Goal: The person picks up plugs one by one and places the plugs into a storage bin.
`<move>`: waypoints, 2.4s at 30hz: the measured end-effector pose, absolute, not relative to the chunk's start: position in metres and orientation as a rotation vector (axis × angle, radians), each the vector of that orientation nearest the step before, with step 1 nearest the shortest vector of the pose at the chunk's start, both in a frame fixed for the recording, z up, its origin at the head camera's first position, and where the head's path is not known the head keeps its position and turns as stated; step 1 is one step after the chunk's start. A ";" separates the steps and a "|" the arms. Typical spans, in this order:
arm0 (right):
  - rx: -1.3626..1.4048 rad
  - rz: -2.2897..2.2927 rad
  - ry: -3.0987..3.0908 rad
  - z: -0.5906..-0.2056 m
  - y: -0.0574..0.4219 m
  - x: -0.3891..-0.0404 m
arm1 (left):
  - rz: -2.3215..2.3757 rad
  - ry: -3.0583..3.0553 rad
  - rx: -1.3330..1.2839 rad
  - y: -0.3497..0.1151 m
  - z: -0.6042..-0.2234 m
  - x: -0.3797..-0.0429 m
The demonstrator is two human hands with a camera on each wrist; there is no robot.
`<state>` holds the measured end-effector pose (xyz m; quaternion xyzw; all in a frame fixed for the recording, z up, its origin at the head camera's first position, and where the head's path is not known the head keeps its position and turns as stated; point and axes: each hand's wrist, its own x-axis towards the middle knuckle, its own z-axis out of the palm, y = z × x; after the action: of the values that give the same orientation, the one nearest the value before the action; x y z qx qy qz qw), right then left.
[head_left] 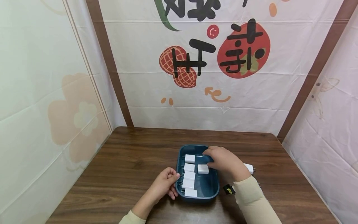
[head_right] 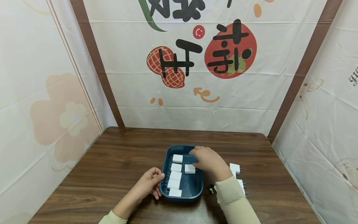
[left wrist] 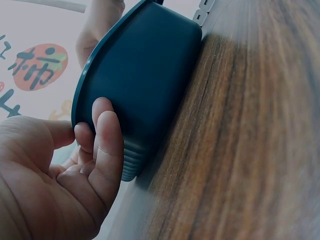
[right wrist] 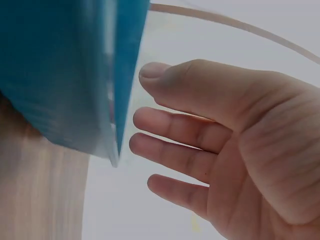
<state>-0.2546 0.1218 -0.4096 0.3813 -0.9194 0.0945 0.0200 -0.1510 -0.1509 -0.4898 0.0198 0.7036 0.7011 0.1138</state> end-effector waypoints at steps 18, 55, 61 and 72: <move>0.951 0.498 -3.006 -0.389 0.172 -0.263 | 2.060 2.054 0.058 -0.151 -0.489 -0.151; 0.777 0.677 -3.140 -0.402 0.237 -0.284 | 2.058 2.032 0.069 -0.152 -0.491 -0.151; 0.720 0.776 -3.151 -0.405 0.245 -0.283 | 2.056 2.035 0.077 -0.152 -0.491 -0.151; 0.589 0.836 -3.217 -0.412 0.254 -0.284 | 2.048 2.052 0.069 -0.150 -0.490 -0.150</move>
<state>-0.2836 0.2536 -0.4119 0.1733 -0.9464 0.2461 -0.1169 -0.1504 -0.1504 -0.4899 0.0235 0.7023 0.7012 0.1206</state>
